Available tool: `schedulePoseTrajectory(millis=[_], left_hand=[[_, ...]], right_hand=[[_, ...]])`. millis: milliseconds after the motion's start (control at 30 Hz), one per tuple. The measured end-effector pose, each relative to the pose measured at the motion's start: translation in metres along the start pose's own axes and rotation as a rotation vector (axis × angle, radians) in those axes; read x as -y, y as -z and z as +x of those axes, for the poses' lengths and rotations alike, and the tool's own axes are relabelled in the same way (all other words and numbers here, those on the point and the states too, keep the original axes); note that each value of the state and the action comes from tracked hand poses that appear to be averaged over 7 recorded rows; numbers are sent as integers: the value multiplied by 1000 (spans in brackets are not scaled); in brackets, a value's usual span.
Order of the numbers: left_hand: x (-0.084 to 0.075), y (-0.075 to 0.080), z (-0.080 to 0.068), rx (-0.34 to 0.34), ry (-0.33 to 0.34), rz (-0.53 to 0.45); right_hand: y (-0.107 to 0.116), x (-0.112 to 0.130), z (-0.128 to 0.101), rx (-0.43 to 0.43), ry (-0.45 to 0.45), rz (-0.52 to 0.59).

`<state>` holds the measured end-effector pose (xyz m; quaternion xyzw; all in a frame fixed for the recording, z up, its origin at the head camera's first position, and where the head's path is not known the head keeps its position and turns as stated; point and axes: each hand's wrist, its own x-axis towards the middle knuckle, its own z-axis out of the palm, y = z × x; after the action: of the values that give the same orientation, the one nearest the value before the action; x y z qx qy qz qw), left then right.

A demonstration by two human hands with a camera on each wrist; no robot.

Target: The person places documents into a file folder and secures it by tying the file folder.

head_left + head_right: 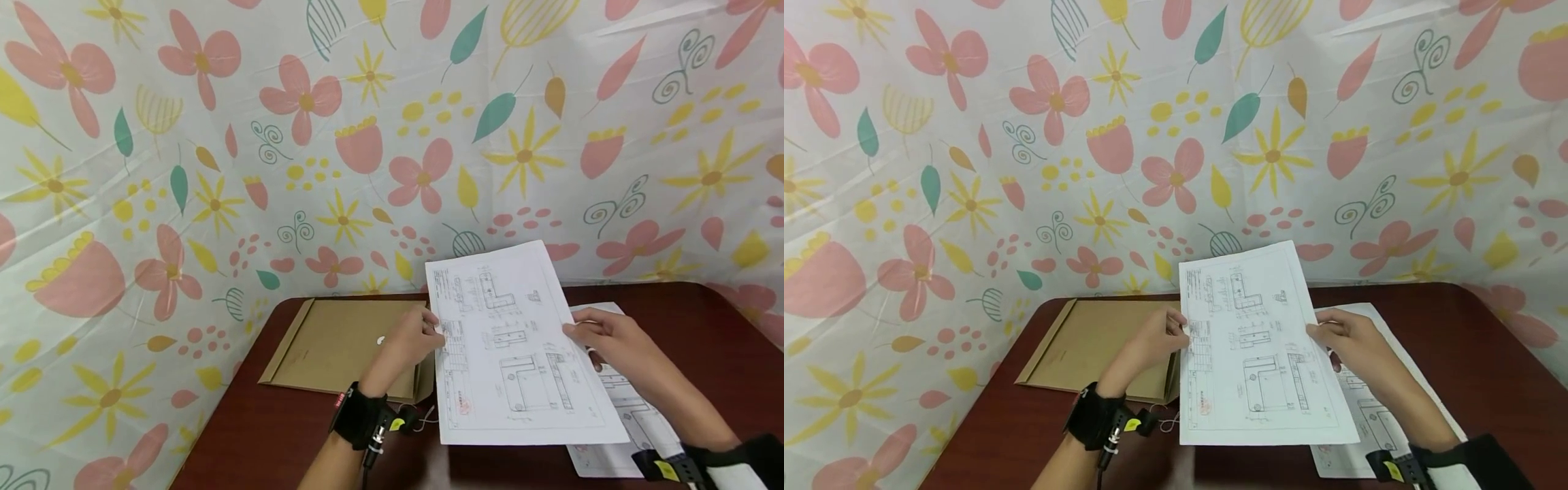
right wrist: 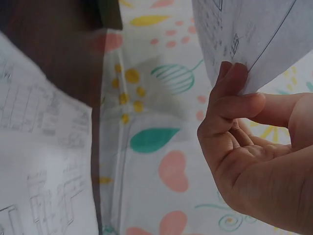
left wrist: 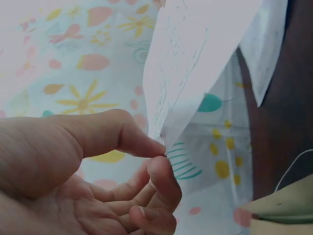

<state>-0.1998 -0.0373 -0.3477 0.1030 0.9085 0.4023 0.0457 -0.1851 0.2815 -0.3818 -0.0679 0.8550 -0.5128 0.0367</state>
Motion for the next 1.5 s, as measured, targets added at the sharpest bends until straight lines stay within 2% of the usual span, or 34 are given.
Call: schedulePoseTrajectory(millis=[200, 400, 533, 800, 1033, 1233, 1500], left_hand=[[5, 12, -6, -1, -8, -27], [15, 16, -7, 2, -30, -12], [21, 18, -8, -4, -15, -19], [30, 23, -6, -25, -29, -68], [34, 27, -6, -49, -34, -54], [37, 29, -6, -75, -28, -45], [42, 33, -6, -100, -9, -39]], right_hand=[[-6, 12, 0, 16, 48, 60], [-12, 14, 1, 38, 62, 173], [-12, 13, 2, 41, 78, 219], [-14, 14, 2, 29, 92, 249], [-18, 18, 2, 14, 109, 271], [-22, 19, 3, 36, 112, 287], [-23, 21, 3, 49, 86, 253]])
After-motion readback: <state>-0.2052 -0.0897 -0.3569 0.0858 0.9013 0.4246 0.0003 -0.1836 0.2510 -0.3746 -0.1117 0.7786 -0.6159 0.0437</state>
